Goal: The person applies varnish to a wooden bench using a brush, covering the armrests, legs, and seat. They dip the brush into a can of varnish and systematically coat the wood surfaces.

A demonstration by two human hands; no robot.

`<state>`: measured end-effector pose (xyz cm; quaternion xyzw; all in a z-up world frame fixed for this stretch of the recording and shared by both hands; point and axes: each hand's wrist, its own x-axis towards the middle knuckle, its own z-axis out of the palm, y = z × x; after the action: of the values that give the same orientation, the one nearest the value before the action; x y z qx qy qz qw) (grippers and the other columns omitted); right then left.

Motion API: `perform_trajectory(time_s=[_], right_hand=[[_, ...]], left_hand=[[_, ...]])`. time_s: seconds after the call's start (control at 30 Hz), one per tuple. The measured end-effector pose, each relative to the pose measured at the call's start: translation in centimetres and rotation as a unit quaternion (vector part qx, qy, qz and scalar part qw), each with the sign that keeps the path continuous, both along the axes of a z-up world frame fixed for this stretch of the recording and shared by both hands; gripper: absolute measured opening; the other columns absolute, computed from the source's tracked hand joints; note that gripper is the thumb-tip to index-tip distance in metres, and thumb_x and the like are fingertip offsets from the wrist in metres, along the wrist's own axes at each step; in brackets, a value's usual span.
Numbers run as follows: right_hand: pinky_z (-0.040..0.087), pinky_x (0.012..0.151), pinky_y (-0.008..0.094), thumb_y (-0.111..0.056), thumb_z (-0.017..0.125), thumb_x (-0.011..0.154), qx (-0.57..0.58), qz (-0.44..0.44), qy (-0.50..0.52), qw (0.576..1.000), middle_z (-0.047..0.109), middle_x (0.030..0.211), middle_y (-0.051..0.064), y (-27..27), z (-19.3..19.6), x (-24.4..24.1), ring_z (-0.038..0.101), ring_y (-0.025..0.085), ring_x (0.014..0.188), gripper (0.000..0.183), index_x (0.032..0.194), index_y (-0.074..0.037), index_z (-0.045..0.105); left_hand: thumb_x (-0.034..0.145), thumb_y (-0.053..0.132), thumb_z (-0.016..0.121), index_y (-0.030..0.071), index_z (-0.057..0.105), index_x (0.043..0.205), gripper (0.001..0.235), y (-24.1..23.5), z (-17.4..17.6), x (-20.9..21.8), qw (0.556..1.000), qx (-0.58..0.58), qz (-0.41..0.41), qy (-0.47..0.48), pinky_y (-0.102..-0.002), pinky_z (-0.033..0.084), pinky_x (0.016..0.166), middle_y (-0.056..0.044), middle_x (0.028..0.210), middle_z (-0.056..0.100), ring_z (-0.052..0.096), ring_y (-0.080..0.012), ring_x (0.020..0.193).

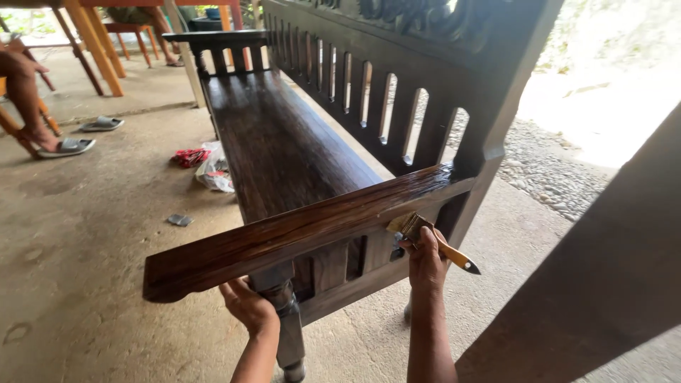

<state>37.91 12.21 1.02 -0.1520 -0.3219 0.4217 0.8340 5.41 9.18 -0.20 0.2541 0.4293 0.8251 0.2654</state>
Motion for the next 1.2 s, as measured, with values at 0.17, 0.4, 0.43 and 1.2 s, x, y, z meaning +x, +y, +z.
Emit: perform_trajectory(time_s=[0.17,0.4,0.43,1.2], right_hand=[[0.065,0.070,0.034,-0.022,0.071,0.099,-0.092,-0.136,0.087,0.983,0.071,0.095,0.008,0.4,0.1,1.9,0.071,0.016,0.076,0.024,0.115,-0.005,0.067],[0.054,0.059,0.026,-0.018,0.075,0.093,-0.146,-0.322,0.136,0.925,0.070,0.092,0.006,-0.1,3.5,1.9,0.067,0.012,0.070,0.025,0.114,-0.012,0.063],[0.058,0.061,0.027,-0.018,0.074,0.094,-0.119,-0.290,0.149,0.938,0.070,0.093,0.006,0.6,3.1,2.1,0.068,0.012,0.072,0.023,0.113,-0.010,0.063],[0.068,0.069,0.034,-0.019,0.064,0.099,-0.131,-0.110,0.150,0.974,0.069,0.091,0.009,-0.4,3.6,0.4,0.073,0.016,0.073,0.014,0.105,-0.006,0.063]], left_hand=[[0.107,0.054,0.040,0.000,0.048,0.146,0.067,-0.7,0.8,0.2,0.997,-0.051,0.016,0.046,-0.031,0.059,0.076,-0.021,0.111,0.070,0.071,-0.0221,0.094],[0.107,0.055,0.044,0.000,0.049,0.145,0.068,-0.8,1.2,0.3,0.998,-0.051,-0.016,0.027,-0.034,0.062,0.084,-0.020,0.114,0.067,0.069,-0.0219,0.099],[0.107,0.054,0.045,-0.001,0.052,0.145,0.067,-0.8,0.9,0.2,0.998,-0.051,-0.010,0.042,-0.035,0.060,0.088,-0.019,0.118,0.067,0.068,-0.0218,0.103],[0.108,0.046,0.051,0.002,0.060,0.141,0.056,-1.2,1.1,0.2,0.996,-0.041,0.005,0.077,-0.032,0.052,0.089,-0.011,0.102,0.063,0.059,-0.0167,0.092]])
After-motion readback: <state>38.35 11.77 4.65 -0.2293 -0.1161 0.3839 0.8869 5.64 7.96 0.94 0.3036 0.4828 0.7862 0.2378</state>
